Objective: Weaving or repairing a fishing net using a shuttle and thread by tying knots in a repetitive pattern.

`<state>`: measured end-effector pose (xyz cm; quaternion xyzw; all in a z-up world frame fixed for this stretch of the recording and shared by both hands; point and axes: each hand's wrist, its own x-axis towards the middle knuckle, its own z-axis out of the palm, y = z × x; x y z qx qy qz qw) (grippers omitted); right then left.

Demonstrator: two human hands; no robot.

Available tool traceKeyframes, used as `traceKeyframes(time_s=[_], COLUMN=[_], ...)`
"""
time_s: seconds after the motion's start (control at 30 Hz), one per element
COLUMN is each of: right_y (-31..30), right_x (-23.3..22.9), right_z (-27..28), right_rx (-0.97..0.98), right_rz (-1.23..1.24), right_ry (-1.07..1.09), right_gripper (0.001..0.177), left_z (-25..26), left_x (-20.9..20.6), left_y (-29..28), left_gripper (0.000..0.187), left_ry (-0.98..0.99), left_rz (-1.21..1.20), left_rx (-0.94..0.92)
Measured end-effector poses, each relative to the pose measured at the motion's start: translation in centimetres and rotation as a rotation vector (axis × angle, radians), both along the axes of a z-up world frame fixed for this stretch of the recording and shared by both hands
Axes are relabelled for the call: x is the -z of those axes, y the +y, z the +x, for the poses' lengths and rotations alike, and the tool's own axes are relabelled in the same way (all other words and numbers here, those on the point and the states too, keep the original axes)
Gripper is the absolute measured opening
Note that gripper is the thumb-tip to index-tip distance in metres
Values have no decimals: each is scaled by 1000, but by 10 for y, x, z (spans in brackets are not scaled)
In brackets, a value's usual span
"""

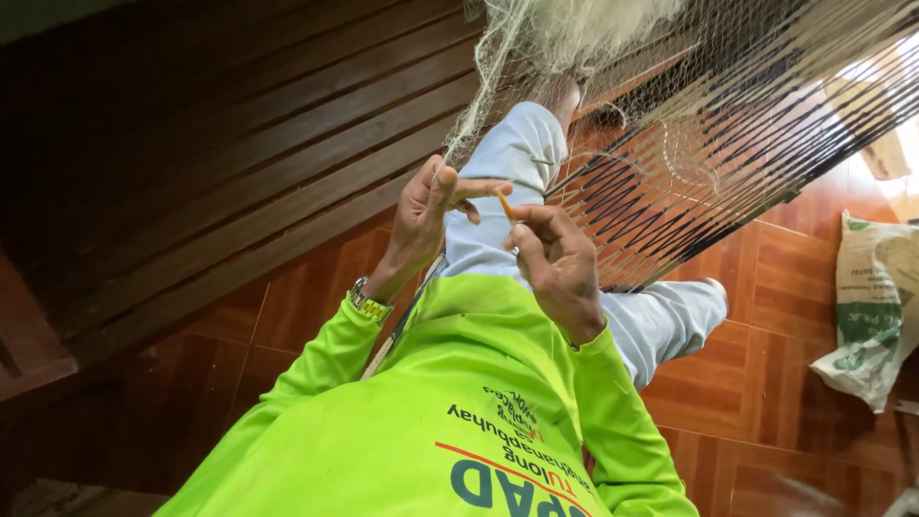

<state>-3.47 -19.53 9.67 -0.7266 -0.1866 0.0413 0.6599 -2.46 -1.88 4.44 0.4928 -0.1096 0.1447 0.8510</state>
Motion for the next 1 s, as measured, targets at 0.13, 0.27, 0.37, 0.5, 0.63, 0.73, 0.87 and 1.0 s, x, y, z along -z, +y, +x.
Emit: traceKeyframes(time_s=[0.13,0.27,0.37,0.5,0.63,0.73,0.87,1.0], right_y=[-1,-2,-3,-3,-1,-1,-2,1], right_x=[8,14,18,18,19,22,22,22], right_z=[1,1,3,5,3,3,2,2], right_rx=[-52,-47,-32,-25,-17,-4,20,80], right_rz=[74,85,59,20,18,18,-15,-38], right_ry=[96,126,107,71,64,45,5,-72], right_gripper=[21,21,20,20,20,20,18,14], left_z=[0,-1,1,2,3,4,4,1], left_x=[1,0,7,3,5,6,4,0], left_y=[-2,-3,-4,-4,-2,-1,-1,-5], left_gripper=[33,33,33,33,34,33,32,31], left_ry=[0,0,0,11,12,15,10,13], left_rz=[8,18,32,-7,8,0,-6,3], left_rx=[22,42,55,82,87,108,123,118])
